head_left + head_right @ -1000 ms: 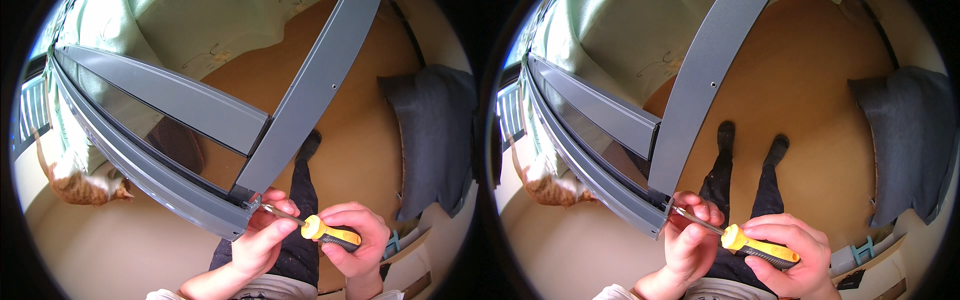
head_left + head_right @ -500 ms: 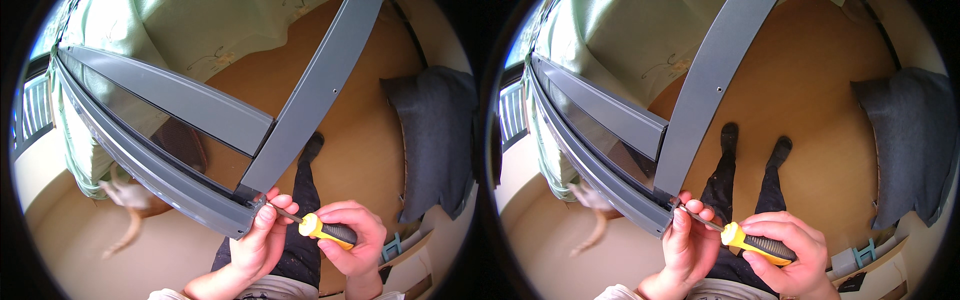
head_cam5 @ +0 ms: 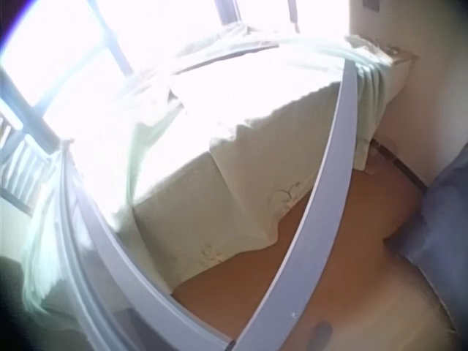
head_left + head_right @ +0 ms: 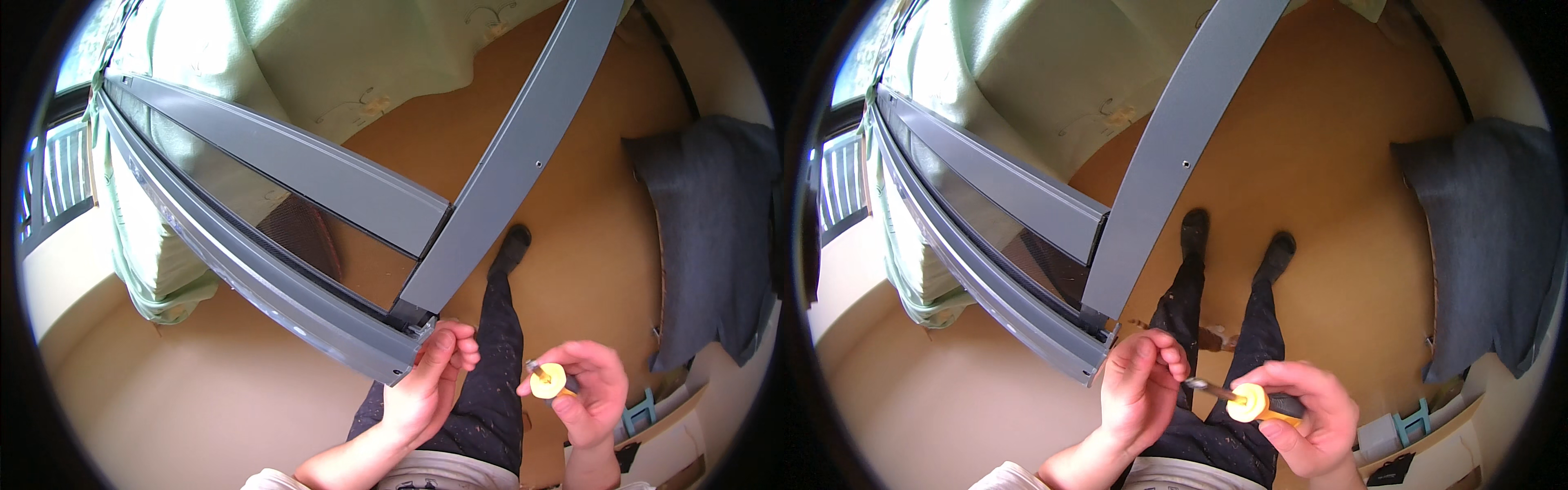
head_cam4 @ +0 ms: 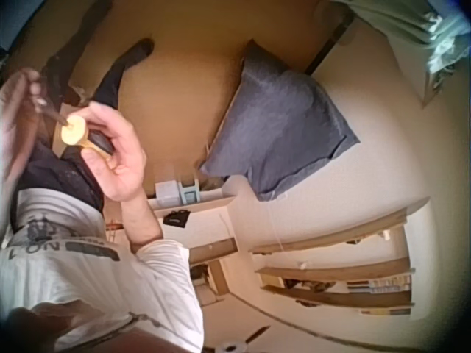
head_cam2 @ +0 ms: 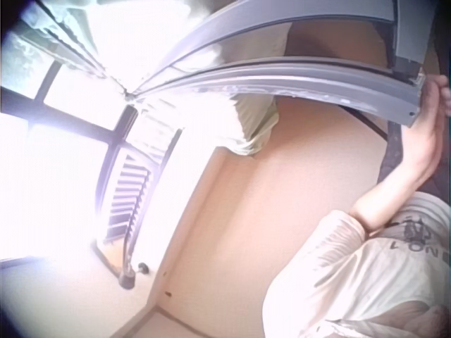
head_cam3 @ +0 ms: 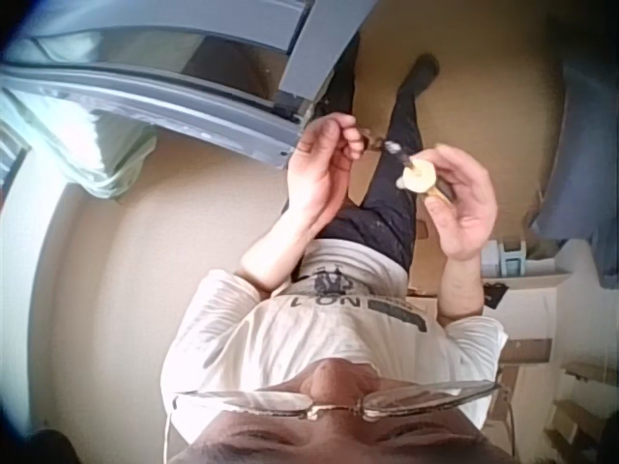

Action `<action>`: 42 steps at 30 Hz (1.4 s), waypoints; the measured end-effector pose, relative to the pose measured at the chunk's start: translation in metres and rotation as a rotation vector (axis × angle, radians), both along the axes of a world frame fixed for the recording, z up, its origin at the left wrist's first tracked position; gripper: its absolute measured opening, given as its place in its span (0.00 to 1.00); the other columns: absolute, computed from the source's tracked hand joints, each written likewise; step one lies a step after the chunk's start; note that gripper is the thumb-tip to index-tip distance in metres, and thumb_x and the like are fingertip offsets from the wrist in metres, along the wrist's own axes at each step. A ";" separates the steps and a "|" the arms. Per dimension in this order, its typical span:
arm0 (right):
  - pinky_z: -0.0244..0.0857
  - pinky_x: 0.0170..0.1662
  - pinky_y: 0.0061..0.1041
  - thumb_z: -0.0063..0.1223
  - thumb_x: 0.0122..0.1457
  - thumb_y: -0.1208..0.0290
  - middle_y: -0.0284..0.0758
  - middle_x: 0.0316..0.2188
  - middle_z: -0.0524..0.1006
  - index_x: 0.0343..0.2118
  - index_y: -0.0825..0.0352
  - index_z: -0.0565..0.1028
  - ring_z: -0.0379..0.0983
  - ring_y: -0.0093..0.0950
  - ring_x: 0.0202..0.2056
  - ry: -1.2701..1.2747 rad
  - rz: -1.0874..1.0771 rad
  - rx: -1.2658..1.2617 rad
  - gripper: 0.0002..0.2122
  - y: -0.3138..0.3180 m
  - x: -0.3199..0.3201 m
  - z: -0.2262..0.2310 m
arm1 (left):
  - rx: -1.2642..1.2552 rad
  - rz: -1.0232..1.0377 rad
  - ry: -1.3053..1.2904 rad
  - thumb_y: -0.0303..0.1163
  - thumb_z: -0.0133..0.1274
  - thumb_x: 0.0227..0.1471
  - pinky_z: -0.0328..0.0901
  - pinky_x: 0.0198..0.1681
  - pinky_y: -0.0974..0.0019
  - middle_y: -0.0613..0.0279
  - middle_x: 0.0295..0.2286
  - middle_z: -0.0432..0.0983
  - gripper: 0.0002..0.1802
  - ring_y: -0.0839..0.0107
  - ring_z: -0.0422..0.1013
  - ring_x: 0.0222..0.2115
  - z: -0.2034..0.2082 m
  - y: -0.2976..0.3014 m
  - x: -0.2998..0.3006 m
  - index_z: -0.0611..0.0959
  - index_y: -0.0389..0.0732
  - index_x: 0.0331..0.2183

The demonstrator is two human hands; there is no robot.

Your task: The person assembles a window screen frame by fitting rubber gaskets and corner pieces together, then secures the components using a screwdriver and refers to a smartphone during the process.

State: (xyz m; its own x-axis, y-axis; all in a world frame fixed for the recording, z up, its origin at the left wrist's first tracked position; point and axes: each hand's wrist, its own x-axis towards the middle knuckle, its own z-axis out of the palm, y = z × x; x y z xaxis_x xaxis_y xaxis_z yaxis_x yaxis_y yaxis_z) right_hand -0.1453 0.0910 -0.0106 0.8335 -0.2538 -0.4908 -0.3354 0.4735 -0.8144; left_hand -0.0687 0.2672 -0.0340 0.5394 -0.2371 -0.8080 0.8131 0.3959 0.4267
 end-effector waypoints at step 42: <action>0.71 0.25 0.18 0.57 0.55 0.79 0.40 0.29 0.76 0.39 0.75 0.69 0.74 0.21 0.24 0.205 -0.041 -0.006 0.11 0.036 0.126 0.005 | 0.128 -0.045 -0.178 0.19 0.65 0.43 0.67 0.31 0.75 0.63 0.26 0.79 0.10 0.79 0.73 0.27 0.032 0.009 0.037 0.81 0.33 0.32</action>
State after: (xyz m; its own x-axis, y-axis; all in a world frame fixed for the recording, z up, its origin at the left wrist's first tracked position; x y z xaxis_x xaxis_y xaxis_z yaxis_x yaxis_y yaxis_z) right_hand -0.0192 0.1271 -0.0053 0.7054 -0.2887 -0.6474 -0.4747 0.4858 -0.7339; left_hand -0.0314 0.2758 -0.0022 0.6673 -0.1654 -0.7262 0.7361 0.2946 0.6094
